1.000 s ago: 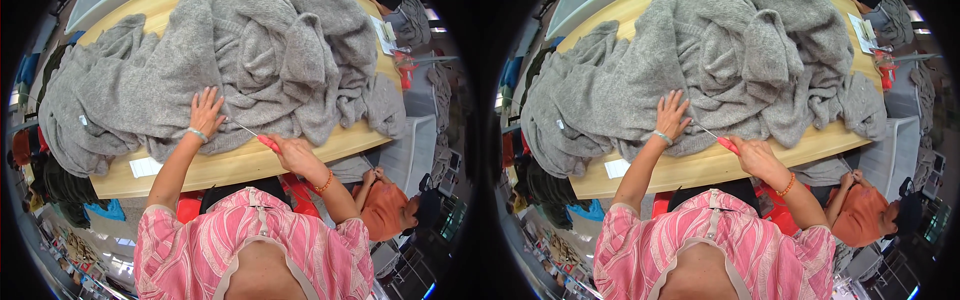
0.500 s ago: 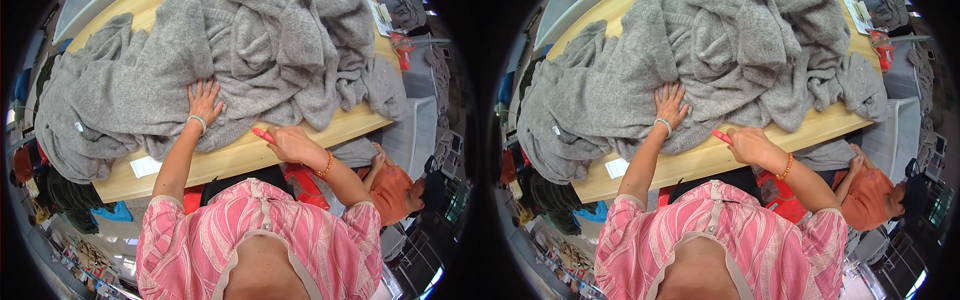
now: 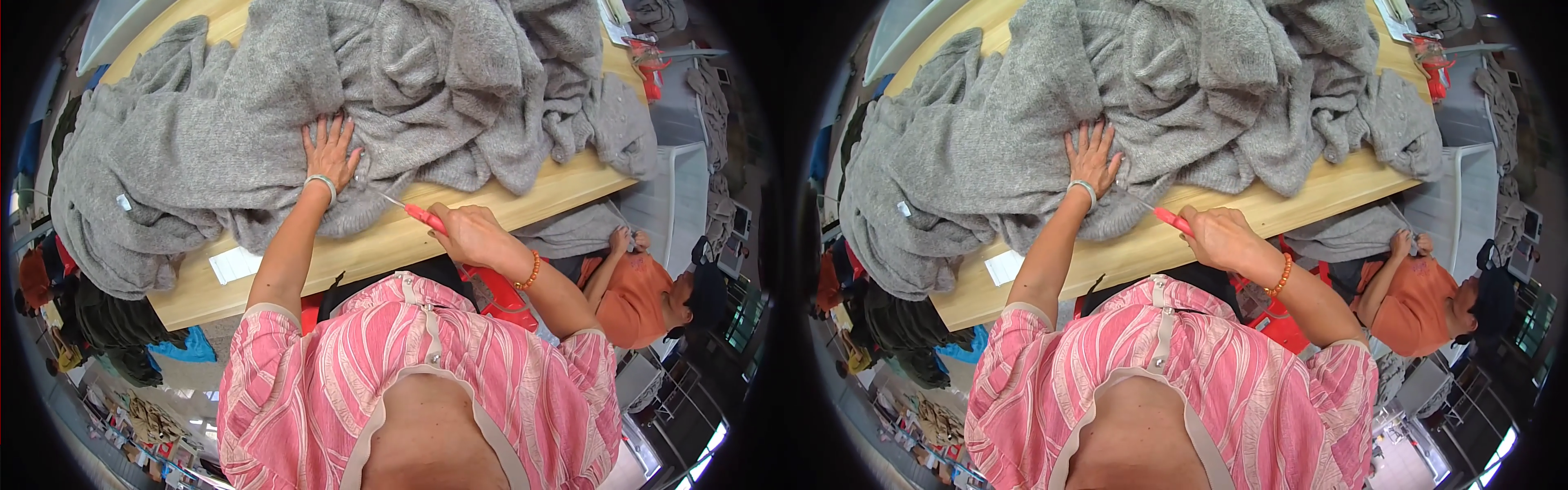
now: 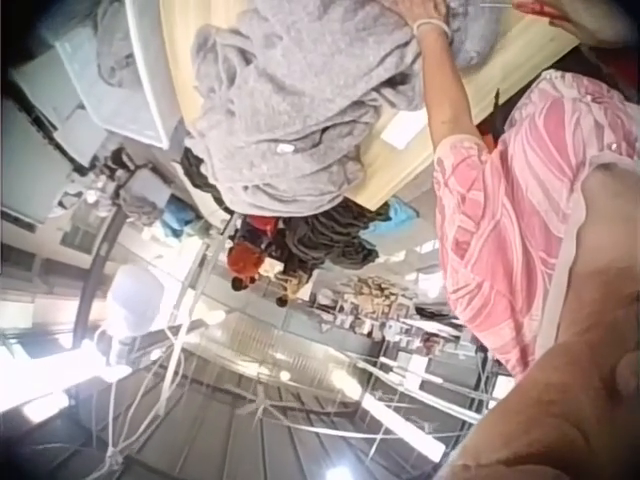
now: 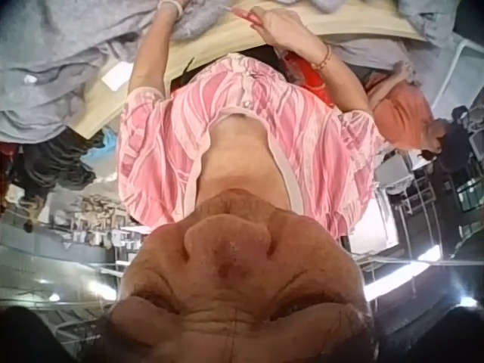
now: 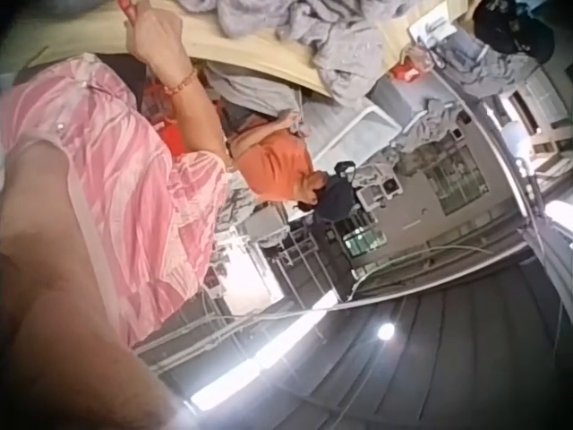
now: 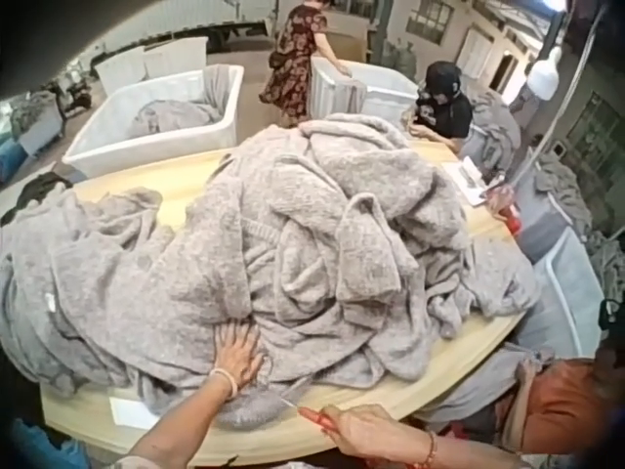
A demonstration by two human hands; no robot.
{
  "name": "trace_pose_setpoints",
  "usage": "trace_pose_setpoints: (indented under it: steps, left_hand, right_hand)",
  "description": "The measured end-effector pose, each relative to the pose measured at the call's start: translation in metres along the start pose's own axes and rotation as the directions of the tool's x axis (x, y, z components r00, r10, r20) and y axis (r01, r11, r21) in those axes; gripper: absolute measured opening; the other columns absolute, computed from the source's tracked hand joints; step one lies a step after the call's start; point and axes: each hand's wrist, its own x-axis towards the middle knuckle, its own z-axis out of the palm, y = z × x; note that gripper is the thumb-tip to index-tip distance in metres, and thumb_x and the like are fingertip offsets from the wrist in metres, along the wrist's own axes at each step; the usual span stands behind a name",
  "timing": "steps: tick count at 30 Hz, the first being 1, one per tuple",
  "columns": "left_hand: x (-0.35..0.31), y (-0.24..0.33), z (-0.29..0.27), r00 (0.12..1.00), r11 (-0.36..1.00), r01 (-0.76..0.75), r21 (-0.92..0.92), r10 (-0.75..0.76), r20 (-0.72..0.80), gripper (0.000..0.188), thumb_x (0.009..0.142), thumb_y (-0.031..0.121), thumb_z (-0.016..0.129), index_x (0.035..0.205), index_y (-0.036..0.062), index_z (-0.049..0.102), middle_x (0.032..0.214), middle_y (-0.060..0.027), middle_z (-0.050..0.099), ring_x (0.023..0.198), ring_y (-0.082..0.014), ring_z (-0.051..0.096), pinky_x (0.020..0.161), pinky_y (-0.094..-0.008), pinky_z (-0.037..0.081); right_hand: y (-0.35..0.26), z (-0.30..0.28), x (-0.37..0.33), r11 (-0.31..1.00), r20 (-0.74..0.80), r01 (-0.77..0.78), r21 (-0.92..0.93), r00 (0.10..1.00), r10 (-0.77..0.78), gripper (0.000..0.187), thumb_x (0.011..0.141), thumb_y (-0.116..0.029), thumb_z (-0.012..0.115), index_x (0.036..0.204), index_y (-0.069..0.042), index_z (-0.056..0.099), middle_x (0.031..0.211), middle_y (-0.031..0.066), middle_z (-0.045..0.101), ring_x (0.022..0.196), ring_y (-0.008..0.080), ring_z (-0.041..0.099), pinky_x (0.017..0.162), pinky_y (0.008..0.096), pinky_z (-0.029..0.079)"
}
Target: Trimming loose threads from grey knitted sweaters using scissors.
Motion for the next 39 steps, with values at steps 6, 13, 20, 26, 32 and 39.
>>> trace_pose_setpoints:
  steps: [6,13,20,26,32,39]
  left_hand:
    - [-0.017,0.007,-0.012,0.994,0.983,-0.096,-0.155,0.087,-0.064,0.060,0.085,0.041,0.059,0.135,0.0104,0.045,0.149,-0.0118,0.030,0.139,-0.0349,0.020,0.110,-0.0600,0.009]
    - [-0.031,-0.004,-0.001,0.991,0.978,-0.137,-0.158,0.136,-0.016,0.050,0.084,0.025,0.062,0.131,0.0164,0.050,0.150,-0.0075,0.029,0.139,-0.0311,0.023,0.111,-0.0575,0.014]
    - [-0.030,-0.003,0.005,0.991,0.977,-0.123,-0.172,0.113,-0.067,0.044,0.086,0.023,0.059,0.129,0.0188,0.052,0.150,-0.0050,0.030,0.139,-0.0304,0.024,0.111,-0.0559,0.015]
    - [-0.029,0.000,0.005,0.994,0.969,-0.107,-0.224,0.102,-0.035,0.042,0.087,0.029,0.059,0.127,0.0199,0.054,0.149,-0.0050,0.031,0.139,-0.0303,0.024,0.110,-0.0560,0.016]
    - [-0.032,-0.003,0.007,0.993,0.973,-0.114,-0.199,0.109,-0.038,0.046,0.084,0.033,0.061,0.127,0.0187,0.054,0.148,-0.0080,0.032,0.137,-0.0310,0.027,0.110,-0.0556,0.018]
    - [-0.054,-0.004,-0.033,0.991,0.980,-0.089,-0.176,0.105,0.082,0.067,0.075,0.028,0.072,0.135,0.0148,0.045,0.150,-0.0143,0.026,0.139,-0.0349,0.020,0.110,-0.0578,0.013]
  right_hand:
    - [0.004,0.005,-0.007,0.996,-0.240,-0.087,-0.024,0.968,0.079,0.024,0.086,-0.018,0.058,0.105,-0.005,0.053,0.070,0.0216,0.062,0.070,0.0395,0.063,0.063,0.0476,0.048]
    - [-0.011,0.002,-0.018,0.996,-0.113,-0.021,-0.086,0.994,0.012,0.016,0.084,-0.016,0.056,0.092,-0.002,0.053,0.065,0.0177,0.063,0.065,0.0365,0.064,0.058,0.0467,0.048]
    - [-0.012,-0.020,0.010,0.997,-0.244,-0.062,-0.056,0.969,0.047,0.019,0.085,-0.019,0.057,0.091,-0.001,0.054,0.069,0.0204,0.063,0.068,0.0373,0.064,0.061,0.0473,0.048]
    - [-0.009,-0.026,0.013,0.997,-0.212,-0.059,-0.049,0.976,0.047,0.026,0.085,-0.023,0.059,0.101,-0.004,0.053,0.074,0.0223,0.063,0.073,0.0418,0.062,0.066,0.0507,0.047]
    - [-0.007,-0.039,0.034,0.996,-0.263,-0.066,-0.065,0.964,0.047,0.027,0.085,-0.024,0.059,0.103,-0.005,0.053,0.076,0.0237,0.063,0.076,0.0428,0.062,0.067,0.0505,0.047]
    - [-0.001,-0.028,-0.004,1.000,-0.091,0.011,0.013,0.996,-0.009,0.027,0.085,-0.023,0.060,0.100,-0.002,0.052,0.079,0.0238,0.061,0.080,0.0439,0.058,0.069,0.0500,0.045]
